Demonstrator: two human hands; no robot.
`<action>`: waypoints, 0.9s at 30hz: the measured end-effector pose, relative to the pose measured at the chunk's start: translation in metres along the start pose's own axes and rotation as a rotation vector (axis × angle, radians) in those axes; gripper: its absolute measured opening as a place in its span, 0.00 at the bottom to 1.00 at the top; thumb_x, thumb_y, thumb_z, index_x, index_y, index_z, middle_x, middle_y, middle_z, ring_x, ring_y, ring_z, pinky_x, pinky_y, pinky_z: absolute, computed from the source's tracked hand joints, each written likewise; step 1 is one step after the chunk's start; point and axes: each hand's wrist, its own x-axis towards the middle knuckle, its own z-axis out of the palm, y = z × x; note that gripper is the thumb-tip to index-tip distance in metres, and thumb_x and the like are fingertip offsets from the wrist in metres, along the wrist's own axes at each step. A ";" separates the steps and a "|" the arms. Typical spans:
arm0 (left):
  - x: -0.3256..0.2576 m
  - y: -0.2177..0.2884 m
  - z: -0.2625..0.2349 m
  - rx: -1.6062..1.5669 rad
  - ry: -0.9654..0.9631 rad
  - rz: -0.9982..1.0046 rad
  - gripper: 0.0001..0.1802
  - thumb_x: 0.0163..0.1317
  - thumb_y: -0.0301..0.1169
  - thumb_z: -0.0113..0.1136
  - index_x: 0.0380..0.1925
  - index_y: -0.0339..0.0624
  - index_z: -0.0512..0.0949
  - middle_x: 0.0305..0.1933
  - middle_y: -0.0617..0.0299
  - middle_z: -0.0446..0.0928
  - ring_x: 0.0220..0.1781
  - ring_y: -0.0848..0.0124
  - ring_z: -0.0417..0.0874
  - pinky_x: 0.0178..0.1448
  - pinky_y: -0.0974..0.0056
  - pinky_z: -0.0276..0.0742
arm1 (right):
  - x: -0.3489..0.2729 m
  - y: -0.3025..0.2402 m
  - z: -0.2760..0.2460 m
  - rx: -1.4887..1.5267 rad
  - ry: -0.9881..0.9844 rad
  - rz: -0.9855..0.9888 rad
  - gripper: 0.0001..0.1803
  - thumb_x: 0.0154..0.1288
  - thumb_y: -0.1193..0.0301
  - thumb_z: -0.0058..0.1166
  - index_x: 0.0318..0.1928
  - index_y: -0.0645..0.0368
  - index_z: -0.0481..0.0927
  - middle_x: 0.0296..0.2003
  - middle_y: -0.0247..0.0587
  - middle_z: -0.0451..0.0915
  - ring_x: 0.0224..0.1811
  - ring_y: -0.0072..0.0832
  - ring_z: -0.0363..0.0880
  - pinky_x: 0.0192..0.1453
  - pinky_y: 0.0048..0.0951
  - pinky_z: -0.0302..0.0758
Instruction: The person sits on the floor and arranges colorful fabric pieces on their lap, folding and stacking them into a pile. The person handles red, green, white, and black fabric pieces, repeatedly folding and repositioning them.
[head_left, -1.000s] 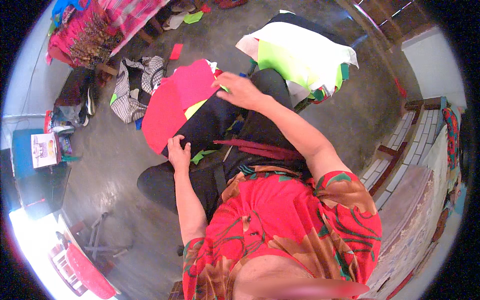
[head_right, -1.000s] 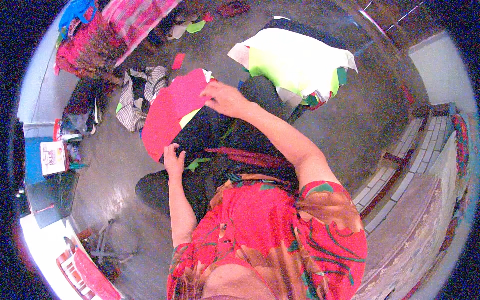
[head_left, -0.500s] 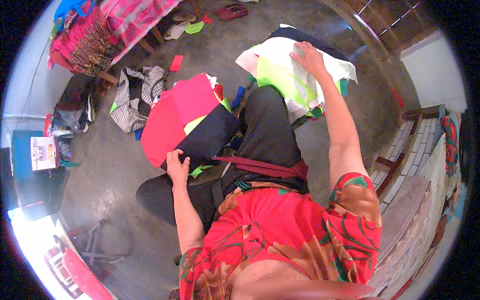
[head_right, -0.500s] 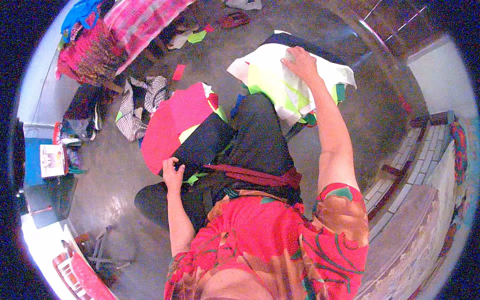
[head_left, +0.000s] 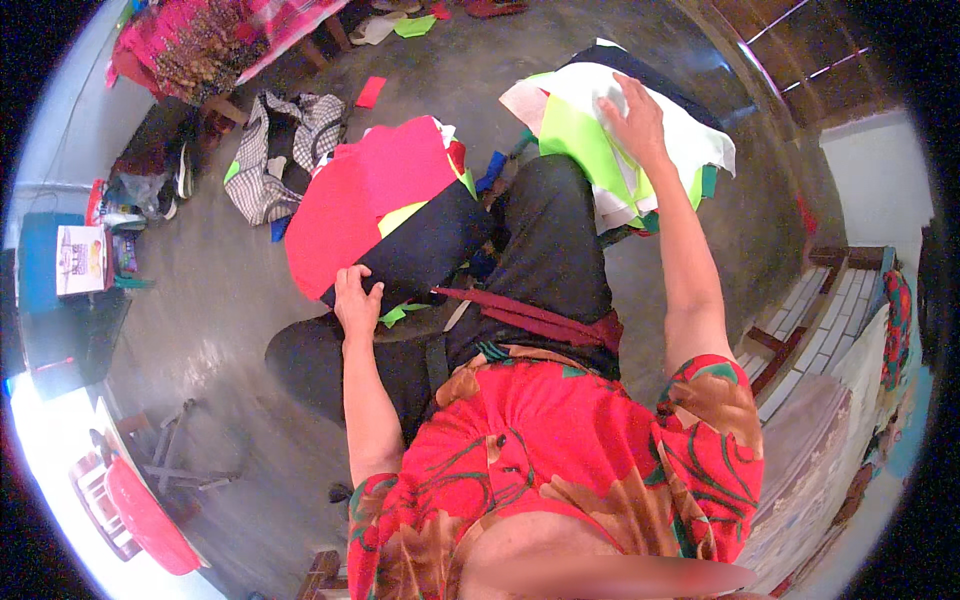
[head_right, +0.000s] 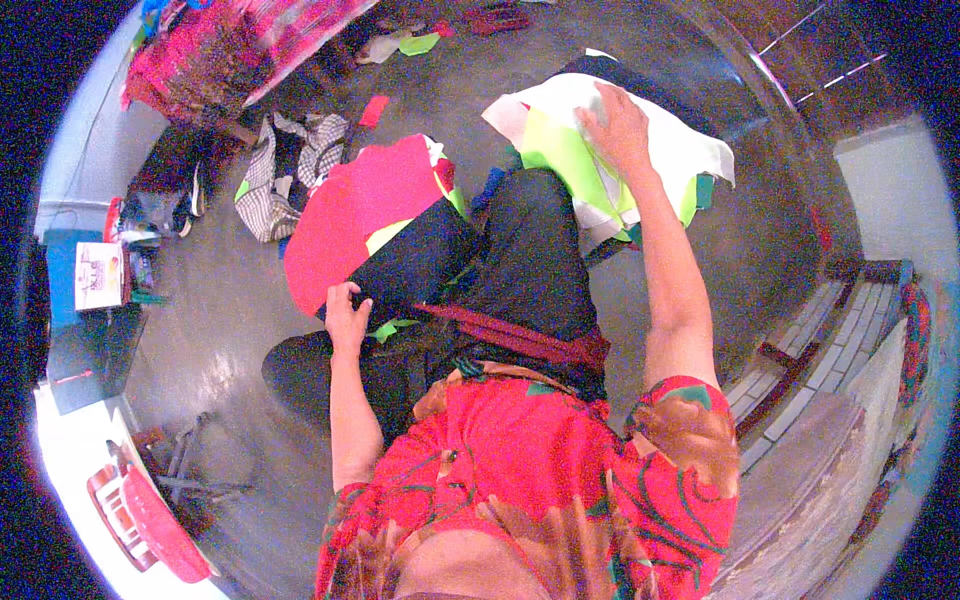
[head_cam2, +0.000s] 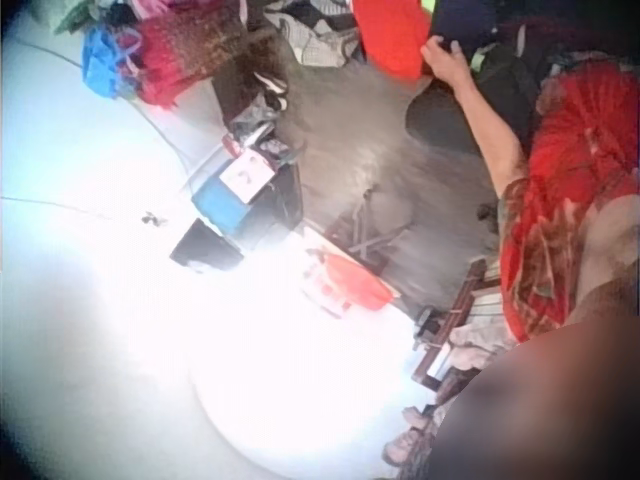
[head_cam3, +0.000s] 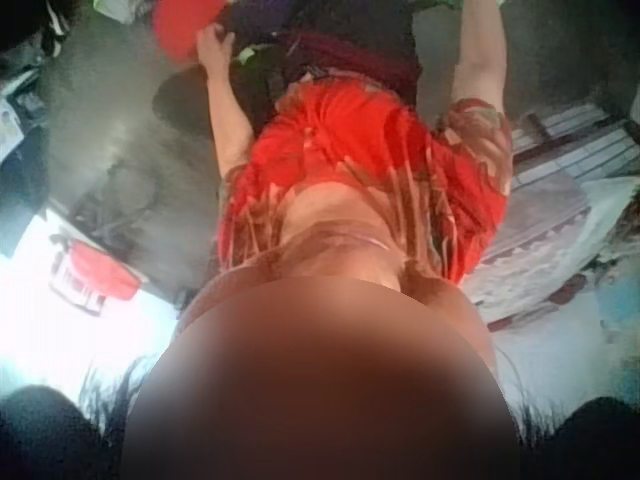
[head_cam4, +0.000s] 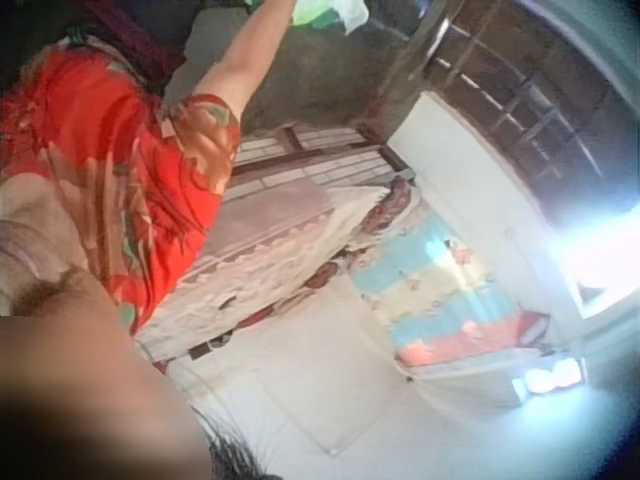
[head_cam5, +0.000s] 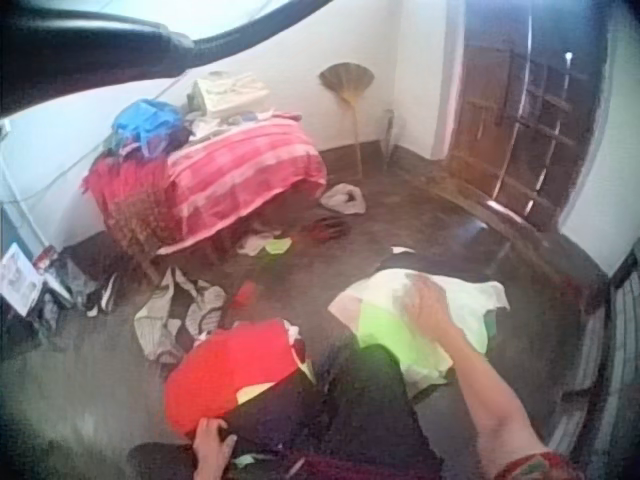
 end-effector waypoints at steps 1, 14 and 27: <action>0.000 0.001 0.000 -0.003 -0.002 0.004 0.19 0.46 0.26 0.68 0.38 0.45 0.71 0.42 0.58 0.70 0.50 0.55 0.72 0.50 0.53 0.72 | -0.002 -0.011 0.001 -0.019 -0.008 -0.057 0.33 0.59 0.53 0.55 0.60 0.57 0.67 0.60 0.49 0.68 0.62 0.45 0.66 0.65 0.46 0.61; 0.001 -0.005 0.003 -0.018 0.013 0.018 0.20 0.45 0.27 0.69 0.38 0.46 0.72 0.42 0.57 0.69 0.49 0.55 0.73 0.50 0.53 0.71 | -0.001 -0.043 0.042 -0.115 0.068 0.027 0.28 0.55 0.61 0.60 0.56 0.56 0.74 0.59 0.47 0.70 0.62 0.43 0.67 0.63 0.44 0.65; 0.002 -0.008 0.000 -0.010 0.020 -0.012 0.19 0.44 0.28 0.70 0.36 0.46 0.71 0.41 0.57 0.70 0.49 0.54 0.73 0.50 0.53 0.71 | 0.013 -0.062 0.019 -0.139 0.012 0.332 0.14 0.64 0.60 0.52 0.46 0.48 0.82 0.44 0.35 0.82 0.47 0.35 0.80 0.50 0.36 0.75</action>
